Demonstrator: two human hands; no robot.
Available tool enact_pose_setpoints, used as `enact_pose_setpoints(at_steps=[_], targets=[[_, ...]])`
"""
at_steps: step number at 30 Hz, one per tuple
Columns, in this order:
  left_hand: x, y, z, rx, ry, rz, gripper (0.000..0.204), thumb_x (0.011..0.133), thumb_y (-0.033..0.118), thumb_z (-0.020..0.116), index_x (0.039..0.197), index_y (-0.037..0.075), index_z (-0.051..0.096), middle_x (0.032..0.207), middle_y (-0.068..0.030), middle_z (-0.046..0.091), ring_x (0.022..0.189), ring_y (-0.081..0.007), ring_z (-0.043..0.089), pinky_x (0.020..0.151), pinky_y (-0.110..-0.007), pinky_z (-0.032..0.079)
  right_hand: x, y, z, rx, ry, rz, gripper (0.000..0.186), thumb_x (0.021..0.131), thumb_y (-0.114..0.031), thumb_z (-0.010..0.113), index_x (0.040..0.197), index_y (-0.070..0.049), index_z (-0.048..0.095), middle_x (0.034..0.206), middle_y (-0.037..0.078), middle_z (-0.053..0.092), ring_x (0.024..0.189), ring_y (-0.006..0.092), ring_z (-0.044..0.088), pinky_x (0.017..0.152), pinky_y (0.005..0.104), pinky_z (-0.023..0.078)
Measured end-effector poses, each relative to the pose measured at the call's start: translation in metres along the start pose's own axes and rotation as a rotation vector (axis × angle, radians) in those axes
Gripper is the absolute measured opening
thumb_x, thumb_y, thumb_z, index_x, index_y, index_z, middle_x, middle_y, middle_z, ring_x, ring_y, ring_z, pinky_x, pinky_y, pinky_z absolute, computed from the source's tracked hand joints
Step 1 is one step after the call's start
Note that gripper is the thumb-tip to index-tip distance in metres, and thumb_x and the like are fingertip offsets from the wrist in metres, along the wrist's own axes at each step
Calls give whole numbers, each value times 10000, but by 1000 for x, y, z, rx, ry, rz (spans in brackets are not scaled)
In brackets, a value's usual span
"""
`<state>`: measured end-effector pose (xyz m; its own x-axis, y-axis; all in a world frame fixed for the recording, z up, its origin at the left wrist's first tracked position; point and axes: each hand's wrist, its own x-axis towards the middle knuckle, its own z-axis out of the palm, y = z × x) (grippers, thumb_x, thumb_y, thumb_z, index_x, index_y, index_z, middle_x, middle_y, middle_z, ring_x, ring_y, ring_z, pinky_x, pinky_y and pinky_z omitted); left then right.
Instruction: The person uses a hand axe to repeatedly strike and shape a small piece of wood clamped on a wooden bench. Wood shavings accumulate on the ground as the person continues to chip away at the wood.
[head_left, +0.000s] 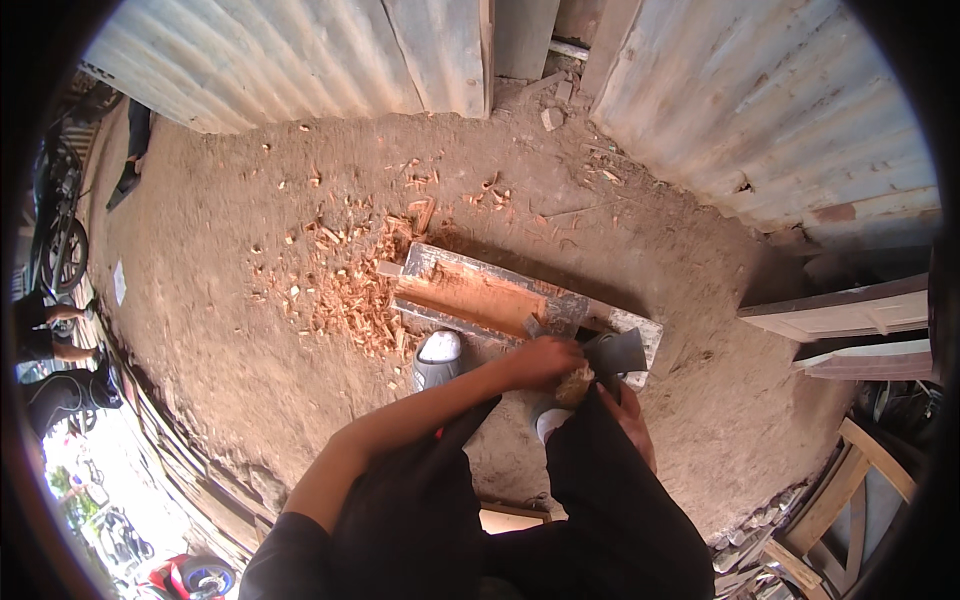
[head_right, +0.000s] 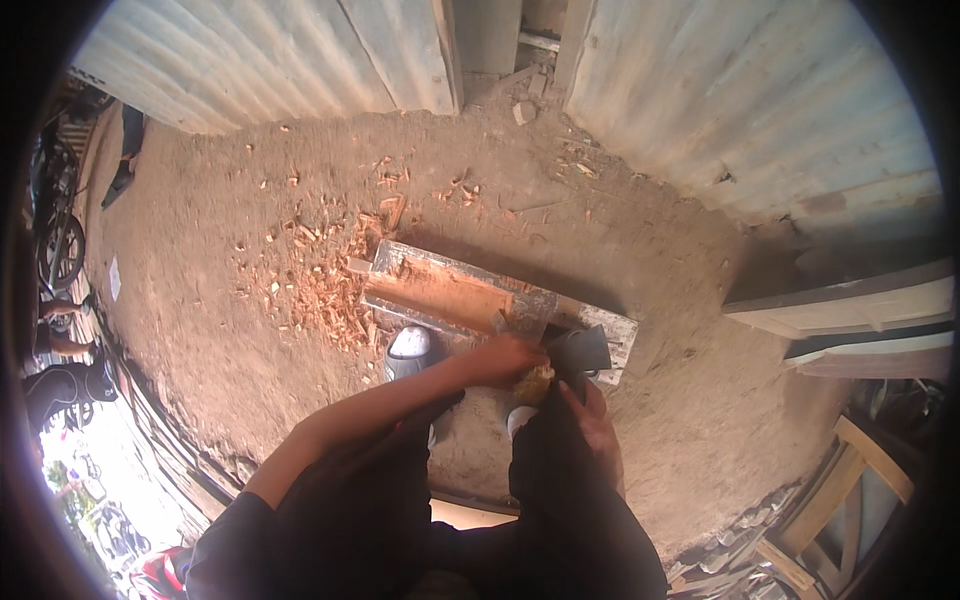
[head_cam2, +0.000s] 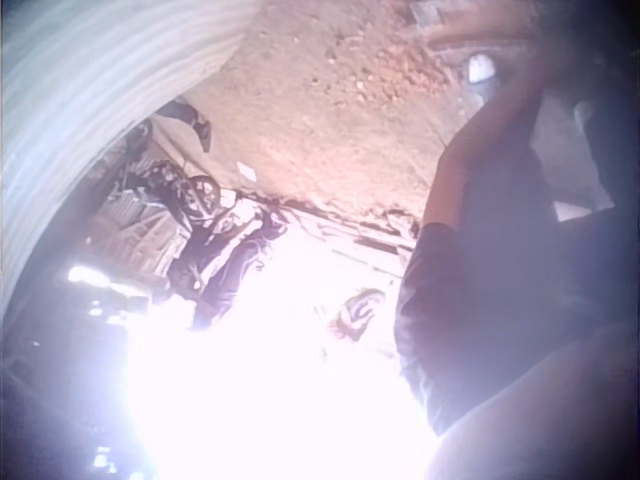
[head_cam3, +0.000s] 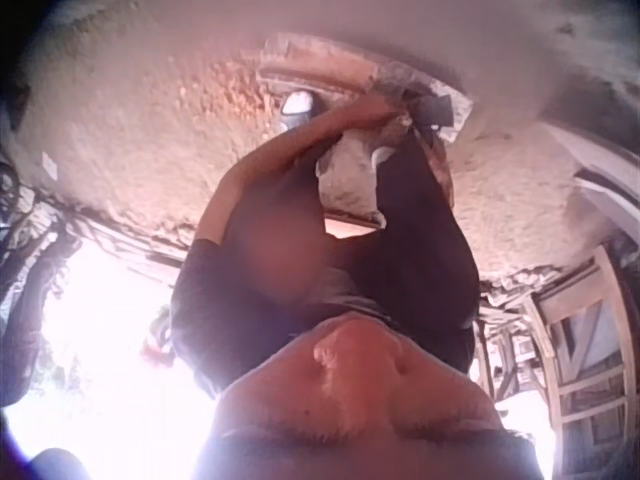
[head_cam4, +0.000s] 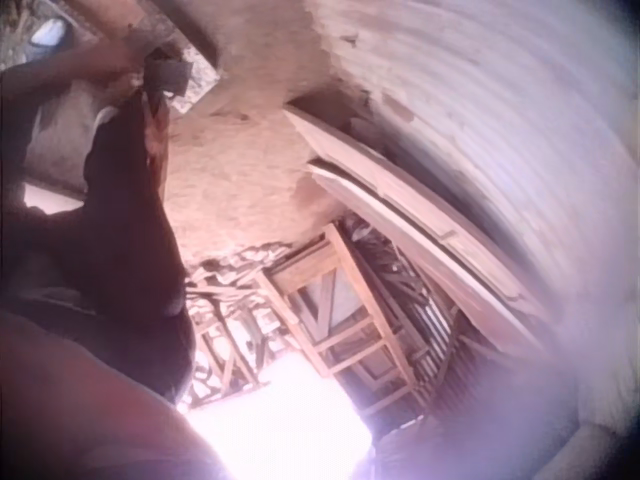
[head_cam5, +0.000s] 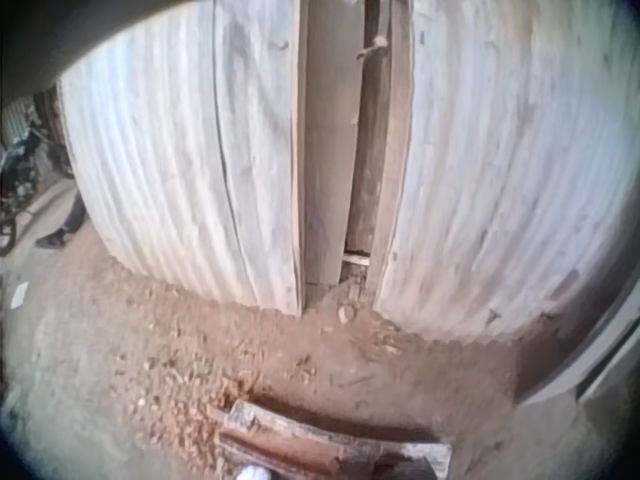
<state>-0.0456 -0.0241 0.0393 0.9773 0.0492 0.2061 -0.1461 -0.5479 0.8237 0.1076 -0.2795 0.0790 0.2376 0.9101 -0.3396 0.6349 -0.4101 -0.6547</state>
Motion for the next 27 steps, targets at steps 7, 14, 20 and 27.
enact_pose_setpoints(at_steps=[7,14,20,27], targets=[[31,-2,-24,-107,159,-44,440,683,79,758,1112,43,667,1144,-106,665,1010,-347,686,841,-451,572,45,-76,-59,519,125,459,302,998,-277,671,1147,-31,576,864,111,625,777,212,624,716,355,515],[34,-12,-21,-281,331,-146,309,737,190,827,980,47,701,939,-162,714,878,-390,700,775,-443,550,54,-86,-75,932,181,401,214,1004,-175,652,1122,-44,530,718,60,569,519,138,552,453,289,445],[41,-22,-19,-216,247,-175,274,693,187,818,901,43,714,828,-191,701,798,-412,689,704,-465,543,46,-79,-64,819,205,448,322,964,-122,707,1226,-37,541,886,54,614,598,121,575,479,274,446],[43,-33,9,-149,301,-62,258,654,243,799,793,69,670,738,-189,677,751,-409,683,696,-506,532,39,-69,-38,582,290,278,459,950,-198,755,1329,-6,579,1146,106,663,1023,229,648,874,362,529]])
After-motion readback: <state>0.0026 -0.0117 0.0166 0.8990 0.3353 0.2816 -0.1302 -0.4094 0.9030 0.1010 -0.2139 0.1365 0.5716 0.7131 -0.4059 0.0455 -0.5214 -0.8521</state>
